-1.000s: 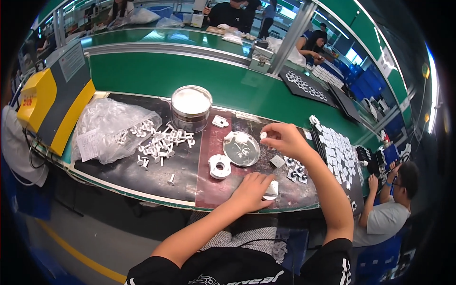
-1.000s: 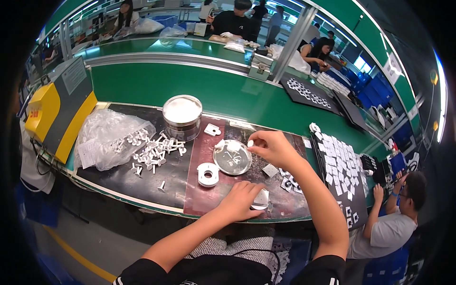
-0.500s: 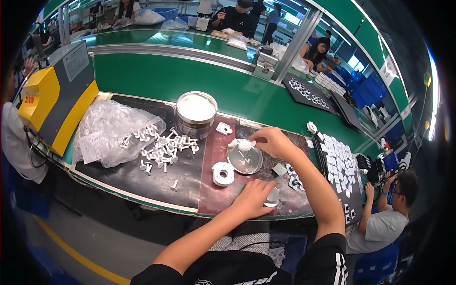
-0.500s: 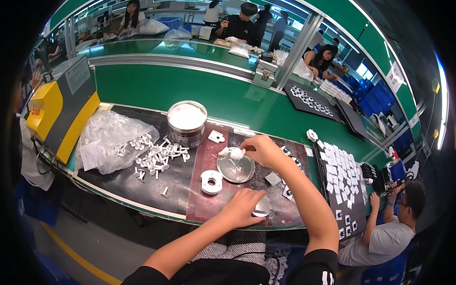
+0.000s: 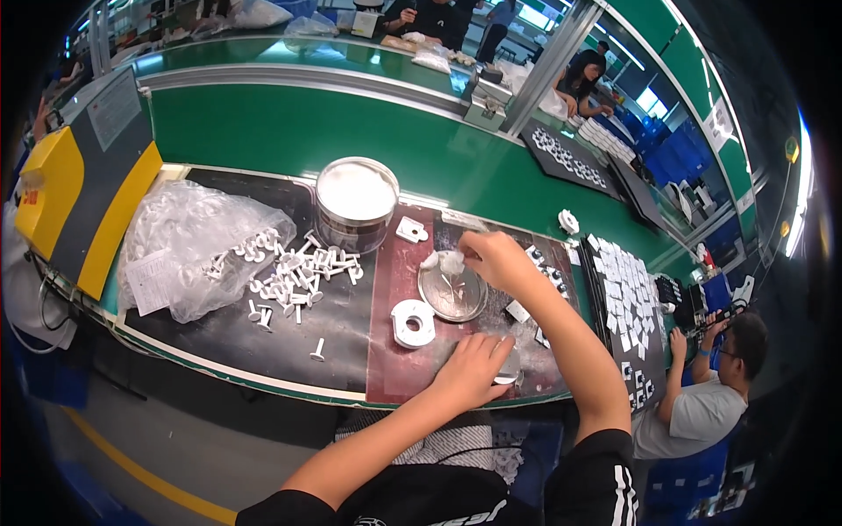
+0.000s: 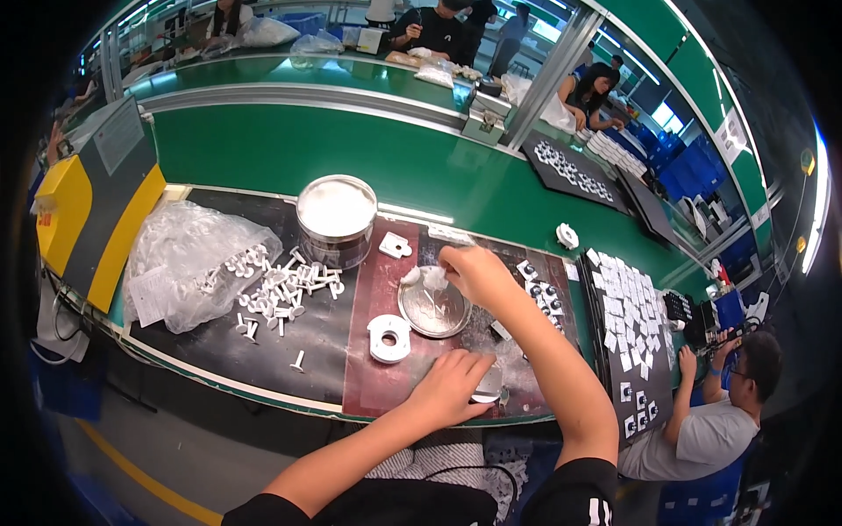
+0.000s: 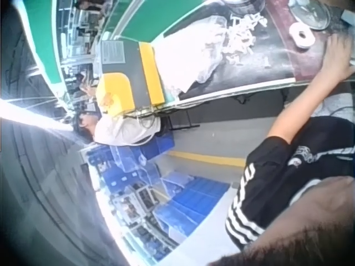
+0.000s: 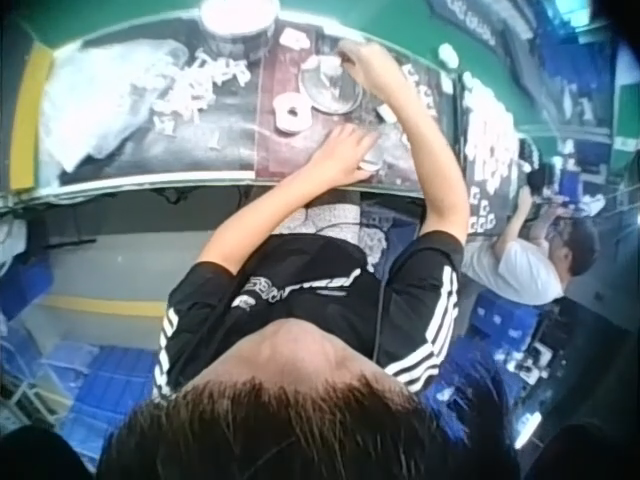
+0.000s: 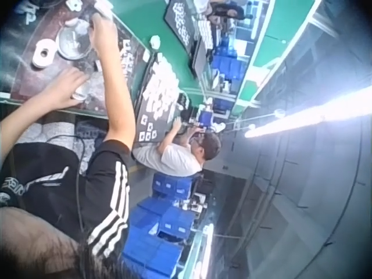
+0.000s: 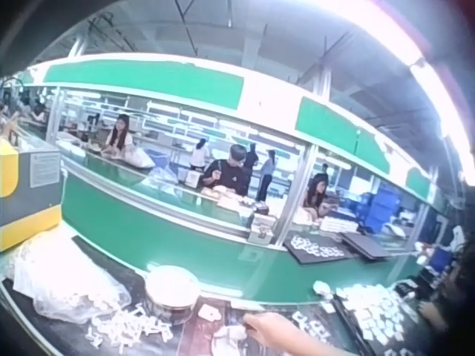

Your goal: Assembling small plastic and metal components for light fixtures on a production line.

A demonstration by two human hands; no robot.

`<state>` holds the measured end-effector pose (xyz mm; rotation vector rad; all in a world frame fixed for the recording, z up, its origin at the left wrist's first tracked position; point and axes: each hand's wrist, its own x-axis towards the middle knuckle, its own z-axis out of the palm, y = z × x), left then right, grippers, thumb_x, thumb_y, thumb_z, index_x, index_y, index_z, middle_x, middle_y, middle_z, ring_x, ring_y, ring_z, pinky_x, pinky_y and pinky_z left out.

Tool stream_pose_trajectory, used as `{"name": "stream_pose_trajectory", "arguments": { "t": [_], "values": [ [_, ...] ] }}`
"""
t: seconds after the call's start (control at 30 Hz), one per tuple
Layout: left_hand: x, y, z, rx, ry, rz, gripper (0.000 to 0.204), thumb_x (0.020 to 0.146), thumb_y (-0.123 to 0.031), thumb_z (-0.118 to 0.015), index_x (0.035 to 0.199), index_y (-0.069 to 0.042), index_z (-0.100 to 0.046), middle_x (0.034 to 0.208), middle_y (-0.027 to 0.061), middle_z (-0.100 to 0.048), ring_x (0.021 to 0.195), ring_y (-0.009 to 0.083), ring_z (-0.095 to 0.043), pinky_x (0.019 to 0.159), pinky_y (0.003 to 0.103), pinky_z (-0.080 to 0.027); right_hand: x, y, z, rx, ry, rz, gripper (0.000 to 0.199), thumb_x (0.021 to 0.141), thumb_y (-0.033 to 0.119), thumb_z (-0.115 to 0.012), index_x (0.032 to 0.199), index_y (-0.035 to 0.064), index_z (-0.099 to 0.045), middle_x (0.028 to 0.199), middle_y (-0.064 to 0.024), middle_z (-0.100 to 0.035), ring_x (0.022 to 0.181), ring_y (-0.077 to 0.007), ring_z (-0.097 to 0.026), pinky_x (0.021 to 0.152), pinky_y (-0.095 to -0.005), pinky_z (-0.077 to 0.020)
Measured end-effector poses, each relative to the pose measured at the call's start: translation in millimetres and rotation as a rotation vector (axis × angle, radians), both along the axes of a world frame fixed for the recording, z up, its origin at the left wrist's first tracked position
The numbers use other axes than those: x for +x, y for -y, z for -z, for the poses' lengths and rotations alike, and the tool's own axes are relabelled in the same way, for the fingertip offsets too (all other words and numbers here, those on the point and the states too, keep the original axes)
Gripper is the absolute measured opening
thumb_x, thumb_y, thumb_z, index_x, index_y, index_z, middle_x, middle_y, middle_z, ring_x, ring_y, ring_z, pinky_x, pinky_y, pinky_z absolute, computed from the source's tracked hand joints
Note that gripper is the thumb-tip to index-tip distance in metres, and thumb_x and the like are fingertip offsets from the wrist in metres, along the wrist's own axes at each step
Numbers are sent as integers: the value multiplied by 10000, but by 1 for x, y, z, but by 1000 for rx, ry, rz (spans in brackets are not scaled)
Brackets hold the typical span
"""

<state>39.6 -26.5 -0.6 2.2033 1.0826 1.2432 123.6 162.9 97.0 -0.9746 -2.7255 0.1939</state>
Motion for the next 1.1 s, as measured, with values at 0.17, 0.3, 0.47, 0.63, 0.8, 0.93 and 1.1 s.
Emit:
{"name": "stream_pose_trajectory", "arguments": {
  "t": [0.17,0.3,0.47,0.63,0.8,0.93,1.1],
  "values": [
    [-1,-1,-3,-37,-2,2,789,734,-262,-872,1399,-12,-529,1278,168,-604,1205,363,-553,1046,481,-446,-4,-5,6,31,-38,-33,145,840,68,-737,959,36,-660,867,-152,-718,869,-380,-706,735,-468,-555],
    [-3,-1,-3,-54,-1,2,787,734,-254,-872,1395,-5,-527,1288,168,-596,1206,364,-551,1046,478,-445,-14,-7,10,60,-3,-1,123,829,65,-726,931,40,-662,847,-150,-709,854,-389,-696,735,-486,-552],
    [-5,0,-3,-47,14,20,781,733,-237,-872,1392,-3,-523,1294,174,-581,1204,358,-552,1051,476,-442,-20,-9,10,106,107,-48,124,802,46,-729,917,31,-682,861,-143,-724,842,-379,-705,735,-468,-557],
    [-4,1,-3,-47,16,16,785,734,-235,-870,1400,-7,-522,1285,176,-585,1213,355,-551,1065,473,-436,-21,0,-9,5,-20,34,149,835,57,-722,977,29,-688,886,-177,-723,853,-395,-699,755,-470,-562],
    [-4,-1,-2,-29,20,16,790,741,-239,-864,1410,-6,-515,1292,175,-589,1225,354,-548,1079,470,-431,3,19,-14,-427,-403,263,229,918,-44,-737,1137,5,-693,952,-38,-736,838,-91,-703,718,-247,-568],
    [-7,-1,-6,-89,52,37,754,749,-238,-861,1383,-8,-525,1296,169,-591,1237,364,-544,1082,477,-429,30,51,-16,-873,-755,292,275,929,-23,-746,1185,-17,-646,982,-101,-757,828,-143,-734,718,-265,-587],
    [-7,-3,-7,-141,48,8,740,719,-244,-888,1319,-9,-526,1302,185,-583,1251,384,-536,1075,487,-429,65,83,1,-1095,-955,287,277,956,-5,-736,1208,-16,-623,1046,-136,-764,856,-172,-745,760,-298,-614]
  ]
}}
